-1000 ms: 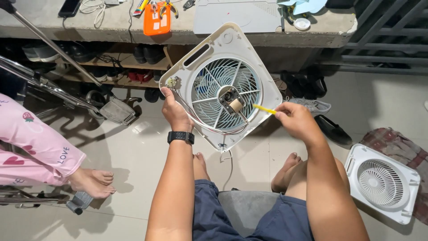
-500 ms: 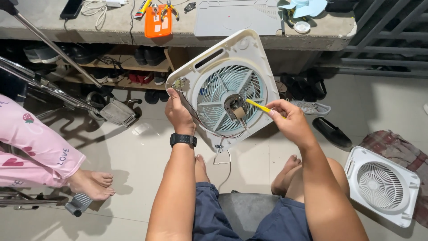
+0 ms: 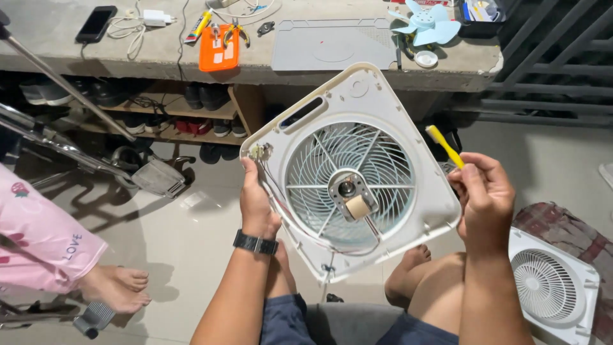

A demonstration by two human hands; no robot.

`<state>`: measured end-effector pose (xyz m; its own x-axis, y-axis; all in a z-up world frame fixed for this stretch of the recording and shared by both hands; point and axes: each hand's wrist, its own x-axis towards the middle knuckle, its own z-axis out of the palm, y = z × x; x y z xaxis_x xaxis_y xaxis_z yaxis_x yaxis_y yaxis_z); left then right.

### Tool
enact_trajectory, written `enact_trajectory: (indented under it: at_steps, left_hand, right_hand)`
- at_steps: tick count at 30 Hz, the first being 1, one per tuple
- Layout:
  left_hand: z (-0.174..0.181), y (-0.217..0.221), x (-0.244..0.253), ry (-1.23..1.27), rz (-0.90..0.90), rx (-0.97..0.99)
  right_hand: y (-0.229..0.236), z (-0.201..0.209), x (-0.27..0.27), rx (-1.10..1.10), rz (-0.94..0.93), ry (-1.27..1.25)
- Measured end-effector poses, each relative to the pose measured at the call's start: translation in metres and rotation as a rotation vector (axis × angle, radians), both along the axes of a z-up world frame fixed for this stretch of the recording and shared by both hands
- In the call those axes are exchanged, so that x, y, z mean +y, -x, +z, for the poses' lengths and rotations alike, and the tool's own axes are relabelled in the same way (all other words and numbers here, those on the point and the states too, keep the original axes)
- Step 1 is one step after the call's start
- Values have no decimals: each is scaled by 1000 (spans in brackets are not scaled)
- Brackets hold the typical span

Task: Testing the electrical components of a disassembled fan using a digital multimeter in a workshop.

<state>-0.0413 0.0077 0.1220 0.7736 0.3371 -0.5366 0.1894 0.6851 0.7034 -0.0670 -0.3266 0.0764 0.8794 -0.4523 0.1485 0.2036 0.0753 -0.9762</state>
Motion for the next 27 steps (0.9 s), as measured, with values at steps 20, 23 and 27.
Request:
enact_trajectory:
  at_steps: [20, 23, 27]
  left_hand:
    - [-25, -6, 11, 291, -56, -357]
    - [-19, -1, 10, 288, 24, -308]
    - [31, -4, -9, 166, -56, -61]
  right_hand:
    - [20, 13, -13, 156, -231, 449]
    - [26, 14, -15, 167, -271, 598]
    - [20, 12, -12, 149, -275, 683]
